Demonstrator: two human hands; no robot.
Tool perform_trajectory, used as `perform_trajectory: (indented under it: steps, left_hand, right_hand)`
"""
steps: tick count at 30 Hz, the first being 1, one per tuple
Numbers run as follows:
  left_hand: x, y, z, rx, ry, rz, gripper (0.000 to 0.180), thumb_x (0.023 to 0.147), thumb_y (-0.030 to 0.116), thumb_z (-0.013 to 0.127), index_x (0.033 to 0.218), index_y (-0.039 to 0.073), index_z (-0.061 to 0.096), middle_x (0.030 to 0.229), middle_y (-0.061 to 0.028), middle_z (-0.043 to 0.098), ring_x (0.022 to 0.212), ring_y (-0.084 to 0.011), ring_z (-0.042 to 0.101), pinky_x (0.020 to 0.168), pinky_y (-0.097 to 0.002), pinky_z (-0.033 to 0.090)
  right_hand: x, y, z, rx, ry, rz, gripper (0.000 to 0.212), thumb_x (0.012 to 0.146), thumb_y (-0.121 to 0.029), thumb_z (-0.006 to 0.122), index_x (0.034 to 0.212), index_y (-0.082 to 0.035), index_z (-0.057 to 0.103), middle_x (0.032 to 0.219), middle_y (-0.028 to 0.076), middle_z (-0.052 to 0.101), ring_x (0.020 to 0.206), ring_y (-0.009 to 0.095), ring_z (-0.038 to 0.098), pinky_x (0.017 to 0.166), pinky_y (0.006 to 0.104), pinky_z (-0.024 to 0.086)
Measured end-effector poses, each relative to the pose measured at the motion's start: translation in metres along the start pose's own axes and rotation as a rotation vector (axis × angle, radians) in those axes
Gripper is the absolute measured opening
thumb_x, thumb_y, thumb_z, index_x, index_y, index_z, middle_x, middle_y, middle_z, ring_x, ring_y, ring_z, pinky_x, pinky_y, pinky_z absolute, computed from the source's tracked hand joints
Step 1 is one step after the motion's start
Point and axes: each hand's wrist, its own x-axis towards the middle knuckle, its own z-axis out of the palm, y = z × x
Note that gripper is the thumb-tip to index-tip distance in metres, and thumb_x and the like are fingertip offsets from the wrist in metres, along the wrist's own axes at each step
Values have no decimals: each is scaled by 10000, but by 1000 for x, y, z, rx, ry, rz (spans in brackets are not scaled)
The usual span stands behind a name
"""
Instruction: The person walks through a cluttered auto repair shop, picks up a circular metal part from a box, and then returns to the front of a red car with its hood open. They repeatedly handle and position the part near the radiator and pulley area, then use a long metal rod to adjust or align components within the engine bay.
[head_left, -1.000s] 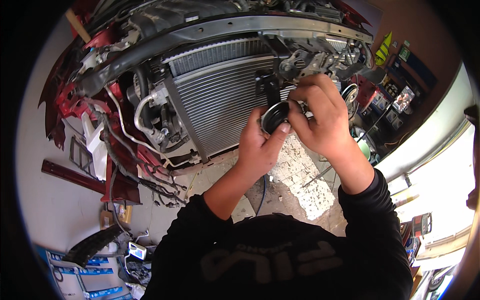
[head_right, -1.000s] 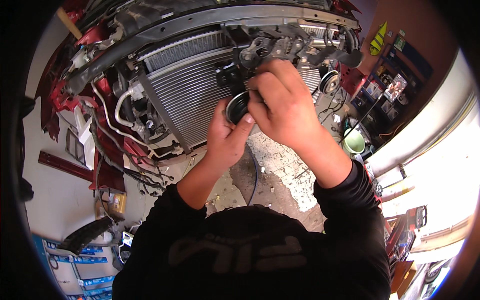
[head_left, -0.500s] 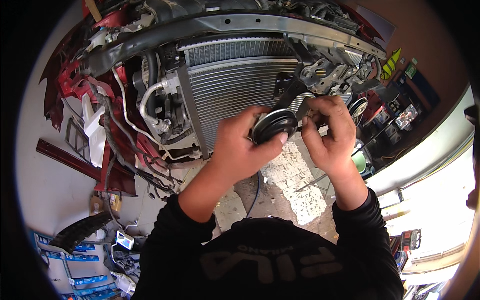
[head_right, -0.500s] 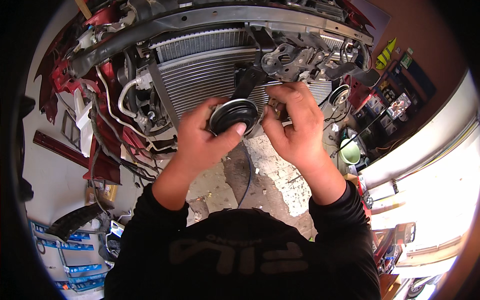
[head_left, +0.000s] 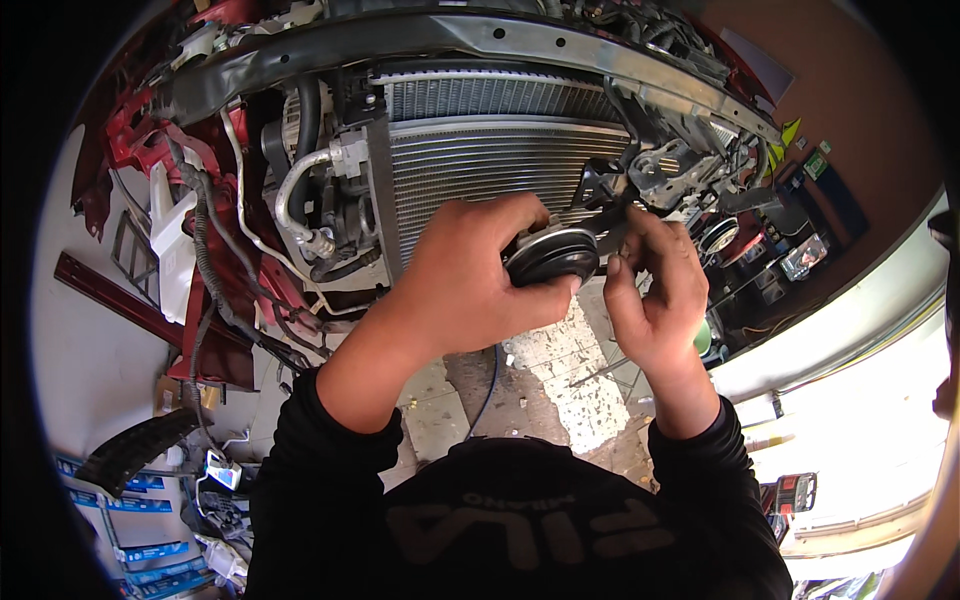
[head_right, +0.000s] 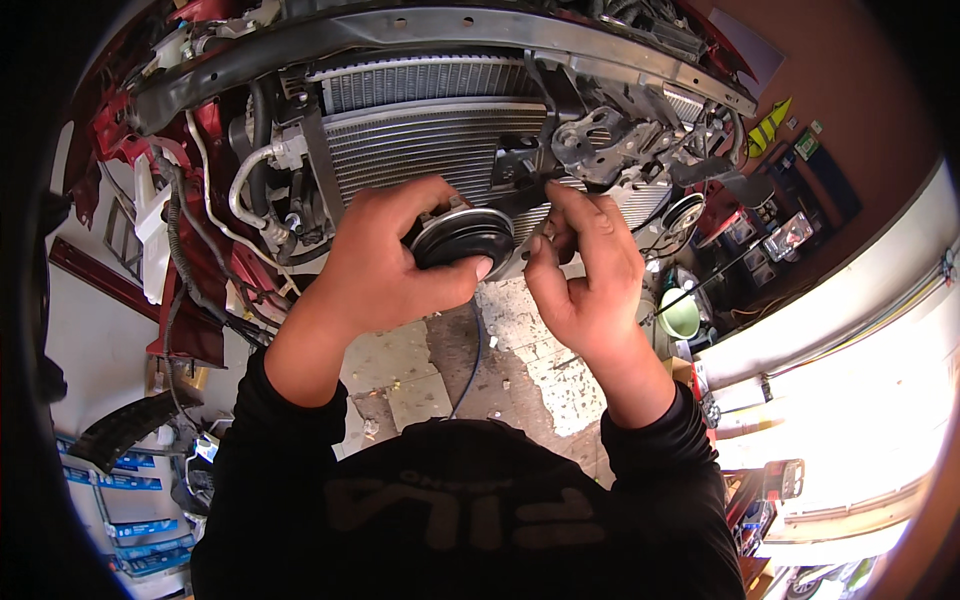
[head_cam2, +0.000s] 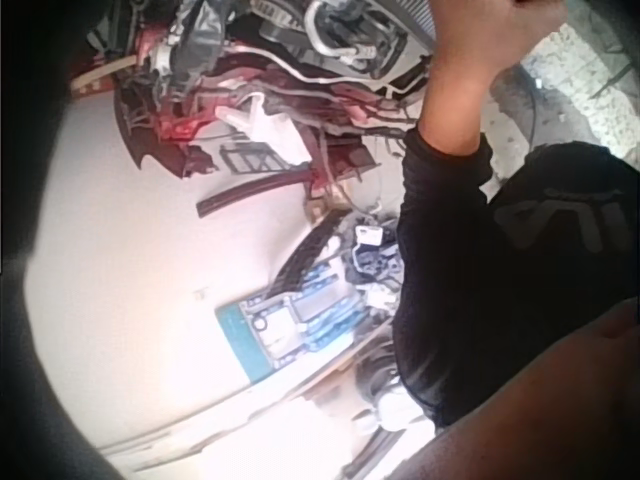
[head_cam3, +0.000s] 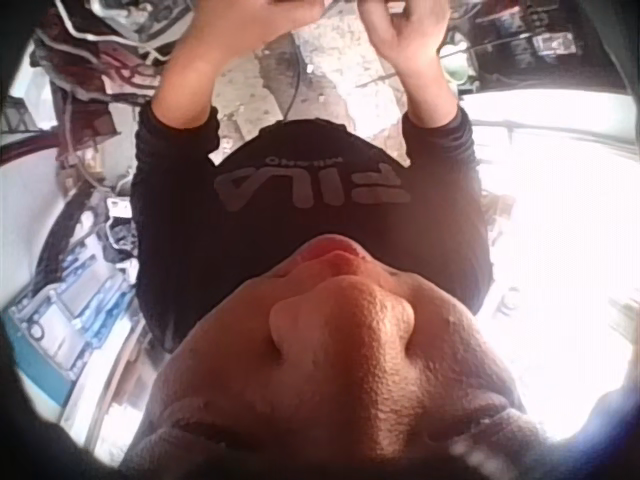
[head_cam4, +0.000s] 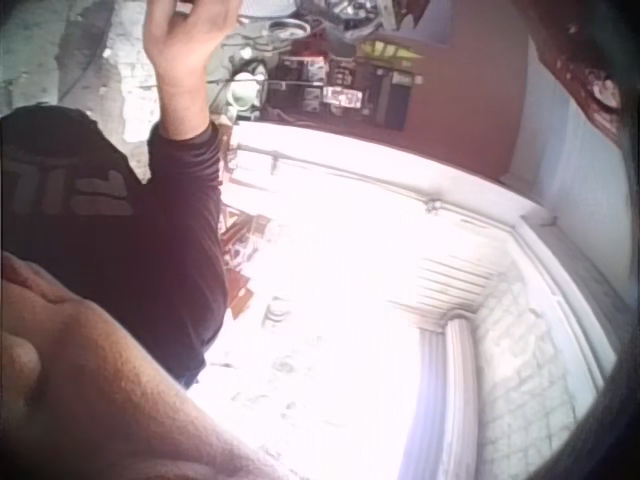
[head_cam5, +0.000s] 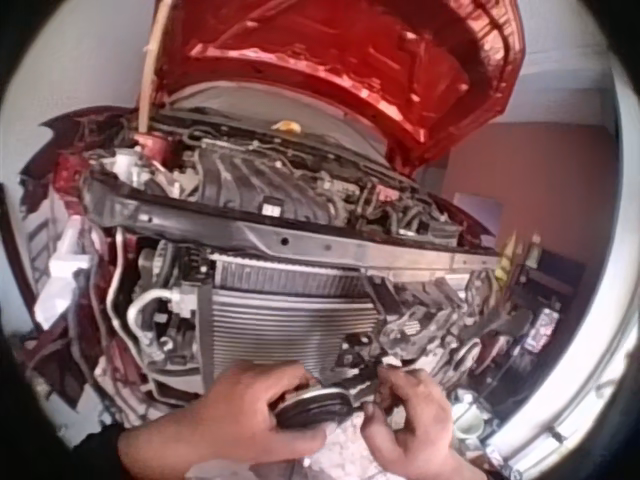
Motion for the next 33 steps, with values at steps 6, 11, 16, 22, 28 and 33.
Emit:
perform_trajectory:
  steps: [6, 11, 16, 22, 28, 33]
  left_hand:
    - [-3, 4, -10, 56, 8, 111, 359, 723, 196, 905, 964, 13, 711, 783, -100, 735, 658, -189, 718, 629, -326, 544]
    - [1, 0, -12, -56, 67, 170, 356, 729, 180, 904, 984, 11, 722, 783, -99, 734, 642, -184, 707, 615, -314, 535]
    - [6, -7, -12, -92, 44, 117, 351, 769, 190, 894, 1004, -6, 722, 801, -103, 749, 667, -179, 729, 621, -312, 543]
    - [6, -11, -13, -14, 37, 118, 396, 813, 181, 871, 1099, -13, 677, 834, -126, 758, 711, -210, 761, 648, -343, 570]
    - [9, -17, -13, -50, 42, 97, 394, 811, 182, 863, 1092, -17, 673, 842, -120, 765, 723, -239, 776, 671, -332, 588]
    - [16, -13, -11, -28, 97, 170, 409, 827, 217, 863, 1092, -11, 651, 819, -139, 748, 670, -268, 765, 620, -363, 588]
  right_hand:
    - [-8, 3, 4, 13, 21, 0, 510, 824, 84, 723, 1329, 99, 648, 910, 110, 639, 745, 182, 619, 664, 288, 541]
    - [-8, 2, 6, -1, 32, -50, 547, 832, 86, 719, 1370, 121, 623, 942, 121, 642, 766, 187, 618, 676, 290, 545]
    - [-5, 0, 6, -48, -14, -30, 553, 830, 87, 717, 1373, 129, 619, 942, 122, 643, 763, 182, 619, 670, 293, 543]
    - [-8, 6, 20, 26, 36, -45, 674, 833, 103, 703, 1483, 128, 528, 902, 102, 645, 748, 174, 615, 676, 300, 543]
    - [-11, 4, 19, 54, -35, 34, 723, 836, 116, 691, 1528, 120, 481, 924, 101, 654, 760, 159, 639, 680, 284, 548]
    - [-15, 3, 15, 0, -35, 56, 726, 837, 97, 682, 1532, 114, 474, 921, 93, 650, 736, 154, 637, 675, 277, 546]
